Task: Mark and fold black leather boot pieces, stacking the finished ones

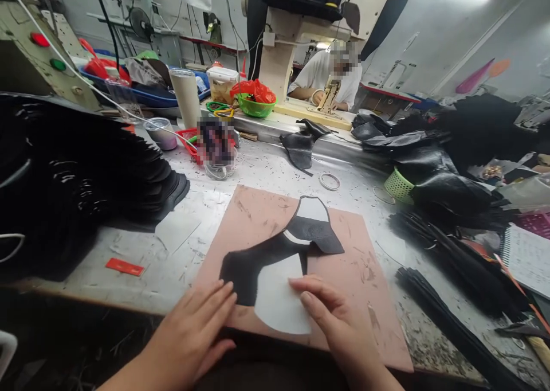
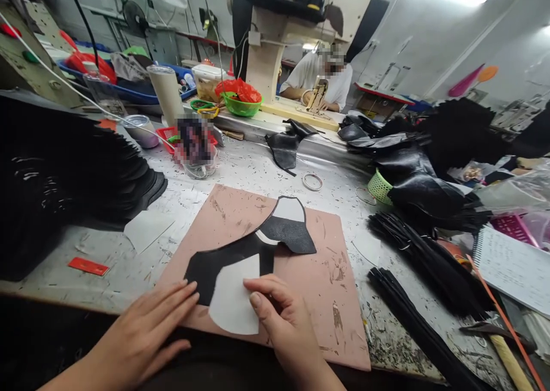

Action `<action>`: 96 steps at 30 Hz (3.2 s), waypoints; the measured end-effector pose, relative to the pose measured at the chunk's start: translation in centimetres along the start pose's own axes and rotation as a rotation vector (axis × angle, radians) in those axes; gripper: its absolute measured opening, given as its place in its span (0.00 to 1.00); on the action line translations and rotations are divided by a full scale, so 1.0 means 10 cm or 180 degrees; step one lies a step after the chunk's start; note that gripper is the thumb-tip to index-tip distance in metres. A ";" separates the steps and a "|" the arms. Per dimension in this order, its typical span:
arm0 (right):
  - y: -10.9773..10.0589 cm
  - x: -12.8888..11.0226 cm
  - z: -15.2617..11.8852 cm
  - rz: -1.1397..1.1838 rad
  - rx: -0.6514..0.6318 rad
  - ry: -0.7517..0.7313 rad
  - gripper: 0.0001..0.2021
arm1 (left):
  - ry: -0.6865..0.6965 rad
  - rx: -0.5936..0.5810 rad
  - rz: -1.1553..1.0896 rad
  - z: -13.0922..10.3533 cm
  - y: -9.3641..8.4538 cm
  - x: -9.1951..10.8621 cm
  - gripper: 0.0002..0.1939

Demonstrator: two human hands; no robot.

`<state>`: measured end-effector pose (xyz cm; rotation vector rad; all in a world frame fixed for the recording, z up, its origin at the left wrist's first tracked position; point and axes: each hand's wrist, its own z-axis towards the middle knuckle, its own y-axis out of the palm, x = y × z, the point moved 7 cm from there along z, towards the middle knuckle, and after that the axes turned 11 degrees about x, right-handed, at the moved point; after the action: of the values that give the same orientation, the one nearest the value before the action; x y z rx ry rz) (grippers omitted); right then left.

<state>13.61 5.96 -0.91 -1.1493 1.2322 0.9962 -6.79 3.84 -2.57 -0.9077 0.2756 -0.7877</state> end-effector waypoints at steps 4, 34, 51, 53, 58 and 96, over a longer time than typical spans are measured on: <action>0.40 0.13 -0.02 0.0187 -0.0471 0.0339 0.07 | -0.0049 0.0156 -0.0221 -0.05 -0.02 0.16 0.12; 0.55 0.23 0.19 -0.1158 -0.0453 -0.0215 0.10 | -0.0030 -0.0027 -0.0356 -0.13 -0.02 0.09 0.13; 0.57 0.24 0.26 -0.1719 -0.0558 -0.0206 0.12 | 0.0173 -0.0522 0.0308 0.19 0.18 0.11 0.30; 0.56 0.19 0.25 -0.2100 -0.0465 -0.0516 0.12 | 0.0198 -0.0406 0.0337 0.22 0.17 0.11 0.26; 0.67 -0.01 0.16 -0.2964 -0.0459 -0.1840 0.10 | 0.0210 -0.0341 -0.0049 0.26 0.24 0.08 0.24; -1.96 0.31 -0.54 -0.3955 0.2650 -0.1709 0.08 | 0.0892 -0.0189 0.0093 0.98 0.76 -0.12 0.43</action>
<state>32.24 -2.79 -1.85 -0.6591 0.2401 -0.1907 1.26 13.28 -2.79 -0.8461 0.5592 -0.8836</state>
